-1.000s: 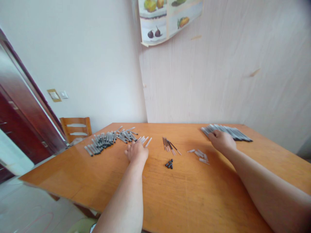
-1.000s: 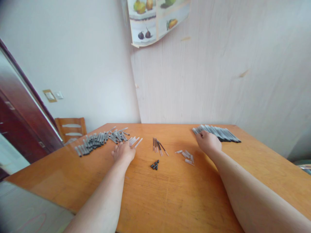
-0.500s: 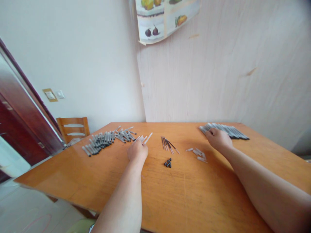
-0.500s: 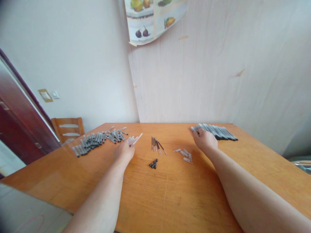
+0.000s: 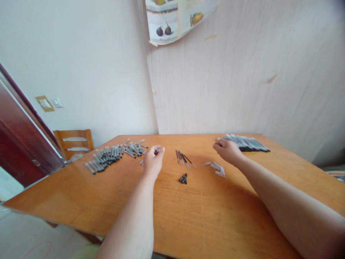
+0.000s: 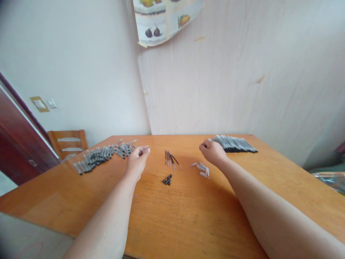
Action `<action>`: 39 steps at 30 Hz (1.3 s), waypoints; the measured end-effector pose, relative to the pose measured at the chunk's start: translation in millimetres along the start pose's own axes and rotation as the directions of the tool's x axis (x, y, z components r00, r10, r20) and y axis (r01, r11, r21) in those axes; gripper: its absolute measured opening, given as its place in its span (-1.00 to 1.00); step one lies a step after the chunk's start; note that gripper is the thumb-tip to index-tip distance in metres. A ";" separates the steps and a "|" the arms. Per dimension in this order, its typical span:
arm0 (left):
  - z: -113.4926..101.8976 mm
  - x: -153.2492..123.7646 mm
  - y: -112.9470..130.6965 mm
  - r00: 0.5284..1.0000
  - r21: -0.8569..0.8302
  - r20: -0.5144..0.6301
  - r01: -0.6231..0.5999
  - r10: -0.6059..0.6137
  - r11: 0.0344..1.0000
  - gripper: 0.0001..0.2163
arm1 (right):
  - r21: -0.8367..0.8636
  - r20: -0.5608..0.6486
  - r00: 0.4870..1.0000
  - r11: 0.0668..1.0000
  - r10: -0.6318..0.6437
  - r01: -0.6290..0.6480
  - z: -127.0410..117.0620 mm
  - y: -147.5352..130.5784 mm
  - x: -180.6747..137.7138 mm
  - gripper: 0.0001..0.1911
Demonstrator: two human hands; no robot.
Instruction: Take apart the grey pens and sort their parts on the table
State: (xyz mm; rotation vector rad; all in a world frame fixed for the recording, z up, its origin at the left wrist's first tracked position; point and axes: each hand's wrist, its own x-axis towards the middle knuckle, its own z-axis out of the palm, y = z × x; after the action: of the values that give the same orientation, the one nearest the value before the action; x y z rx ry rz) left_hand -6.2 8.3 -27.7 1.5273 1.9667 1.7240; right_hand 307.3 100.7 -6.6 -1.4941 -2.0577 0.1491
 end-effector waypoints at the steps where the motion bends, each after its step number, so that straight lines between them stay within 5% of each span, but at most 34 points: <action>1: 0.2 0.4 -0.2 1.000 -0.017 -0.004 -0.008 0.008 1.000 -0.67 | 0.031 0.026 0.999 0.999 -0.039 0.038 1.1 -6.3 -0.9 -0.72; 8: -3.9 -0.5 6.7 0.995 0.002 -0.020 -0.098 0.098 0.995 -0.68 | 0.065 0.258 0.949 0.983 -0.181 0.170 13.3 -55.2 -22.7 -0.85; 13: -8.0 -4.6 18.1 0.977 0.093 -0.061 -0.197 0.203 0.976 -0.70 | -0.074 0.361 0.922 0.981 -0.140 0.178 23.0 -74.6 -41.0 -0.82; 30: -5.4 -9.4 26.6 0.951 0.101 -0.044 -0.299 0.305 0.949 -0.76 | -0.235 0.410 0.910 0.971 0.054 0.049 30.4 -77.9 -41.6 -0.69; 35: -1.3 -10.2 23.4 0.963 0.037 -0.026 -0.267 0.268 0.963 -0.78 | -0.165 0.347 0.938 0.984 -0.004 0.065 25.3 -75.8 -36.2 -0.76; 39: 1.7 -11.5 22.1 0.976 -0.028 0.033 -0.214 0.215 0.976 -0.77 | 0.128 0.321 0.947 0.992 -0.023 -0.019 15.5 -77.0 -31.6 -0.85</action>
State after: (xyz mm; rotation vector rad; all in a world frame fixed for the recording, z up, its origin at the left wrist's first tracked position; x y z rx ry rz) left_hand 13.5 -2.2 -16.4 1.8077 1.8150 1.7755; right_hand 241.4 47.9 0.2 -1.4637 -2.2519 0.5500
